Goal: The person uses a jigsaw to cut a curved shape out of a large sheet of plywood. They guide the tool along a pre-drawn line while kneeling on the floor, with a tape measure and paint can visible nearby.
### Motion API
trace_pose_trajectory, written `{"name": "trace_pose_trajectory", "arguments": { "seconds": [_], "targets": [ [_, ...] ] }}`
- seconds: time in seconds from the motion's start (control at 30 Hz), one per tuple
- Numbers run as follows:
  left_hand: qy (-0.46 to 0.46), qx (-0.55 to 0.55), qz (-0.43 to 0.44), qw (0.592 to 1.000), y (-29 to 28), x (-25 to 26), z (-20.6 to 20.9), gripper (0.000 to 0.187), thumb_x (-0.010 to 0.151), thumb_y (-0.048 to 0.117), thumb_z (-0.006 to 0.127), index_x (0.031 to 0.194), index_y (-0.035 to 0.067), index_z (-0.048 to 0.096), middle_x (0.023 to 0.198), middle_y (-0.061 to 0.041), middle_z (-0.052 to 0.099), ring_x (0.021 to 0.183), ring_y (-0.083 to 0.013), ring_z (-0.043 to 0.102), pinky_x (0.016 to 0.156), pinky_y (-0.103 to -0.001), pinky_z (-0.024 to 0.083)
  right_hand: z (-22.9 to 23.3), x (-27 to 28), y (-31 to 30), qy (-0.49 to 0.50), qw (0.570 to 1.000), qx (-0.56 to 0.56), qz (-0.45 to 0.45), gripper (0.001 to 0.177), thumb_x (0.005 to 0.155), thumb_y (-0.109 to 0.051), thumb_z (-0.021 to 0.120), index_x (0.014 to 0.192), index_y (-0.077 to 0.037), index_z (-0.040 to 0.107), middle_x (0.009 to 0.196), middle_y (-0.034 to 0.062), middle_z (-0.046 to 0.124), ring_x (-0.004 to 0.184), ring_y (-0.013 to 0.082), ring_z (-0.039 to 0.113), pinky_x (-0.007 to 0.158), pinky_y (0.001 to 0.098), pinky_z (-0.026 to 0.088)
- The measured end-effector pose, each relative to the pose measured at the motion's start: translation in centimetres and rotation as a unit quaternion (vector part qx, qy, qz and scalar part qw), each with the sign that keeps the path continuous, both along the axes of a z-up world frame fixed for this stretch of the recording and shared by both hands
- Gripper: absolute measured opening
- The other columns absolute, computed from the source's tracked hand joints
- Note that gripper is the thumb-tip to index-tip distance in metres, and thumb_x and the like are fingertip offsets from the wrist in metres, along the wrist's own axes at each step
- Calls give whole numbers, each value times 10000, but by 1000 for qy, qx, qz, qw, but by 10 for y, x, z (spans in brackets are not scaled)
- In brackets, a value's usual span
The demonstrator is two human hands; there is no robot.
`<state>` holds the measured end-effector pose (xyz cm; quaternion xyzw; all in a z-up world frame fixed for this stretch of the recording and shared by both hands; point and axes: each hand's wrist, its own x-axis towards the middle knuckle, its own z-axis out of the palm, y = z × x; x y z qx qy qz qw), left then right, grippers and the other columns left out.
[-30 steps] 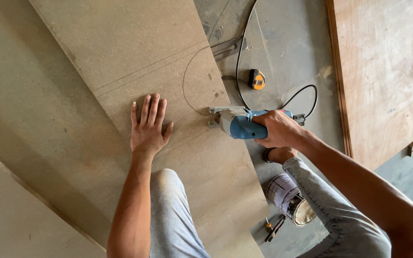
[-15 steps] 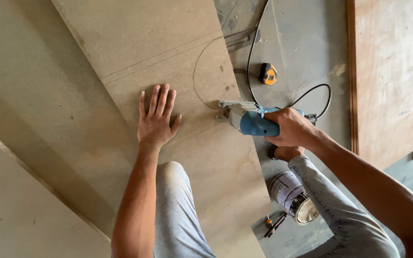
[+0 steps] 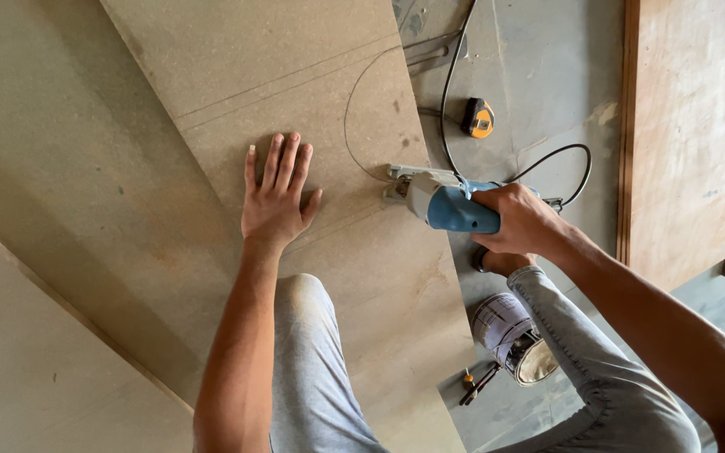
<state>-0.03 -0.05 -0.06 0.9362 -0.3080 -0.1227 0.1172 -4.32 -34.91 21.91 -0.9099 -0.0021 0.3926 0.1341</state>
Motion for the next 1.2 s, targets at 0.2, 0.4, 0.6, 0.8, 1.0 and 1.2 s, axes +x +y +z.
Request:
{"name": "trace_pose_trajectory", "arguments": {
  "seconds": [0.2,0.4,0.6,0.8,1.0,1.2],
  "targets": [
    [-17,1,-1,1000,1,0,0,744,1063,585,373,1685,192,261,1746,-51,153,1607,-230,134,1303,-559,94,0,-2,-1,-6,1000,10,5,392,630,-172,854,978,-34,737,792,176,742,699,344,729,686,427,597],
    [-1,5,-2,1000,1,1,2,754,1056,584,378,1686,192,246,1746,-50,136,1608,-229,121,1301,-560,84,-4,-4,-4,-7,1000,2,11,450,622,-179,851,1036,-37,744,802,185,746,688,345,732,694,424,601],
    [13,-16,3,1000,1,1,-1,754,1050,583,380,1683,196,243,1745,-46,121,1606,-223,109,1299,-556,75,-5,-3,-5,-3,1000,-9,28,456,630,-194,853,1040,-28,742,780,183,745,665,334,736,682,418,608],
    [8,-27,10,1000,3,1,8,774,1043,575,418,1686,177,255,1753,-36,135,1614,-230,127,1307,-556,93,-6,-3,-5,-6,1000,13,28,307,677,-178,796,951,-55,728,770,143,737,629,302,741,638,402,613],
    [21,-47,18,999,0,4,13,780,1003,555,463,1659,176,277,1739,-41,169,1598,-238,152,1292,-560,100,1,-1,-2,-18,1000,14,21,226,662,-162,796,841,-52,713,728,147,719,635,352,695,632,435,578],
    [14,-42,16,999,3,1,9,762,1039,567,427,1674,177,267,1747,-44,169,1611,-228,140,1308,-556,89,3,2,-3,-8,1000,2,23,245,663,-177,807,853,-57,708,706,161,708,635,357,699,615,449,574]
  ]
}}
